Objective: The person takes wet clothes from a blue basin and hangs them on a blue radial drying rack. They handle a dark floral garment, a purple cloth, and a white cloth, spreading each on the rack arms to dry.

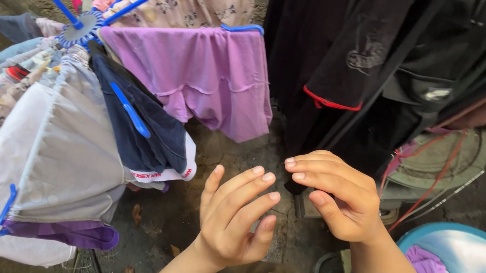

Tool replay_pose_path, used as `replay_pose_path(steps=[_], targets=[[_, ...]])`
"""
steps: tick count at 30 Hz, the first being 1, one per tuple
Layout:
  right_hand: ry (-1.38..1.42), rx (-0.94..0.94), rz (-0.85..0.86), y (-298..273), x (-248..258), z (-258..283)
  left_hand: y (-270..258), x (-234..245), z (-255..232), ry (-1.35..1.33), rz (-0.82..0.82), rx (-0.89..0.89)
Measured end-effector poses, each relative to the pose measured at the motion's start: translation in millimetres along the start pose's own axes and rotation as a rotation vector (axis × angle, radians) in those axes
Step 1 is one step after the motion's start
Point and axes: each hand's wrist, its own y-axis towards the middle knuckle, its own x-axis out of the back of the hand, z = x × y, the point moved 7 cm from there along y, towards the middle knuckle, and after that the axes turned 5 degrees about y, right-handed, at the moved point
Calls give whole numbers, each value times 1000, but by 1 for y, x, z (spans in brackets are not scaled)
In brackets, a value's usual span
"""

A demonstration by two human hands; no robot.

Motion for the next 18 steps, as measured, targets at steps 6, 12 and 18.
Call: replay_pose_path(steps=[6, 12, 18], targets=[[-54, -29, -33, -23, 21, 15, -2, -18, -21, -71, 40, 21], [-107, -72, -70, -50, 44, 28, -8, -42, -43, -153, 98, 24], [-195, -126, -124, -76, 64, 41, -11, -66, -65, -259, 171, 9]])
